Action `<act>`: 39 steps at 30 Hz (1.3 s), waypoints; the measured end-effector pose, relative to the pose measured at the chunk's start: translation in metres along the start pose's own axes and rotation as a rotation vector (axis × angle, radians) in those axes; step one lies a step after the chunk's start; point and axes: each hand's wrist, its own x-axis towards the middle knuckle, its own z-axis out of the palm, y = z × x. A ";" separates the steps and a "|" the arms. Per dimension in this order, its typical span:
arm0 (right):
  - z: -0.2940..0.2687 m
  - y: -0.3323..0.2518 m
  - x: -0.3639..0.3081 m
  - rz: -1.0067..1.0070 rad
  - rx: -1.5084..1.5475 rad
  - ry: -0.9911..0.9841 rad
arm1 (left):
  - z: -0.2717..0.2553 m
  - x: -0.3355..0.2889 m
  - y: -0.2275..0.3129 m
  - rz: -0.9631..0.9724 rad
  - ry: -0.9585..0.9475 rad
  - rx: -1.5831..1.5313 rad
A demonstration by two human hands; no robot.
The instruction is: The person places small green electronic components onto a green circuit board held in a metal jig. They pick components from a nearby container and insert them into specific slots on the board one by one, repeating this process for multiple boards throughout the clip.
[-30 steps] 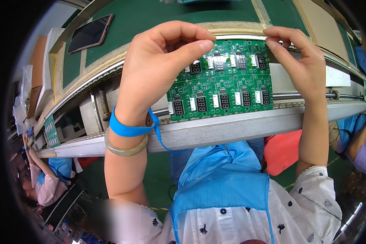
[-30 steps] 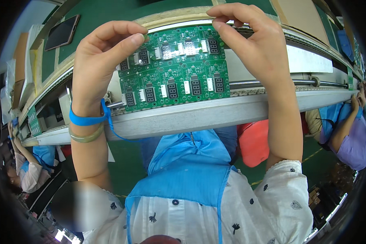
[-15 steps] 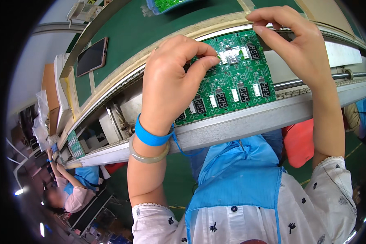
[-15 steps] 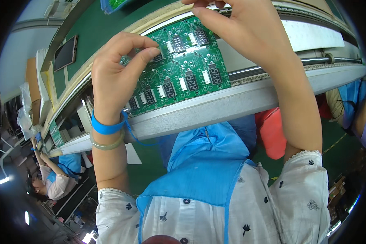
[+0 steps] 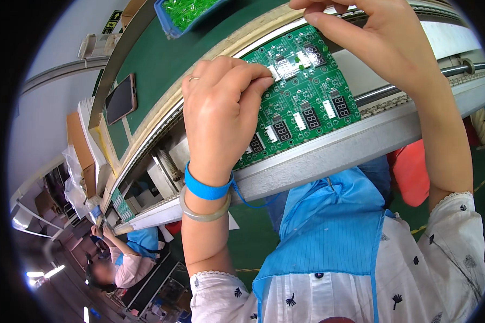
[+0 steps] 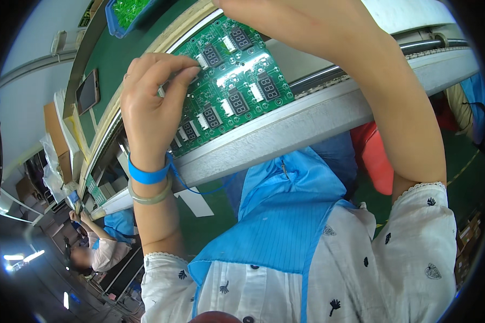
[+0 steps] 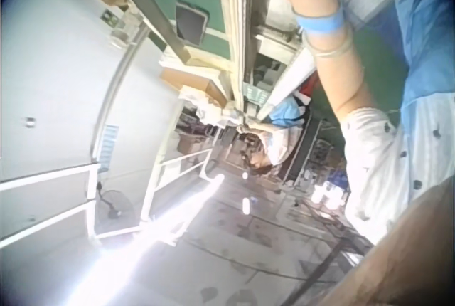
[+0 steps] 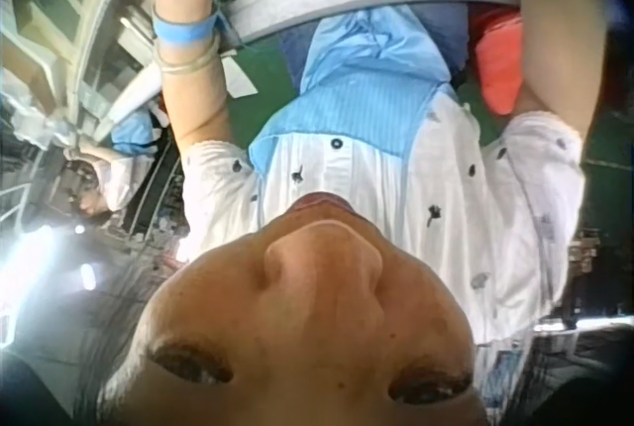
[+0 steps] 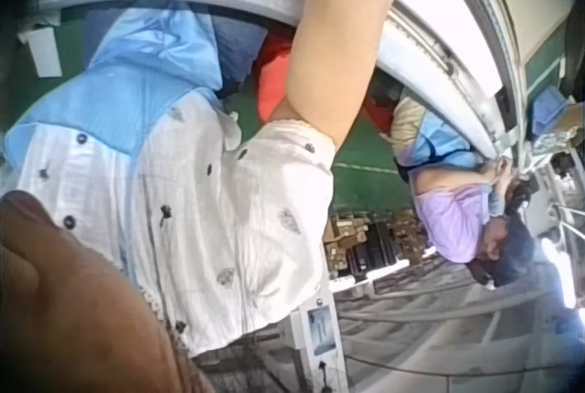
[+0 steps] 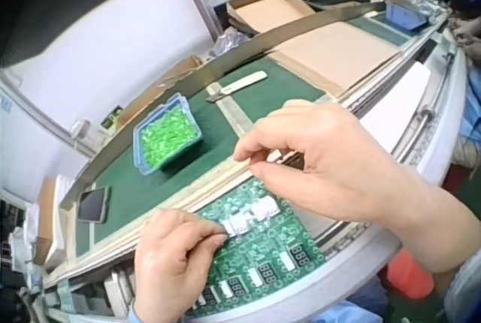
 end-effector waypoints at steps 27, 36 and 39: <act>0.001 0.000 -0.001 0.120 0.037 -0.033 | 0.000 -0.001 0.003 -0.072 -0.029 -0.027; -0.002 -0.005 0.001 0.186 0.114 -0.047 | -0.003 0.001 -0.001 -0.054 0.088 -0.148; -0.009 -0.019 0.007 0.170 0.159 -0.077 | -0.015 0.004 -0.008 -0.122 0.181 -0.164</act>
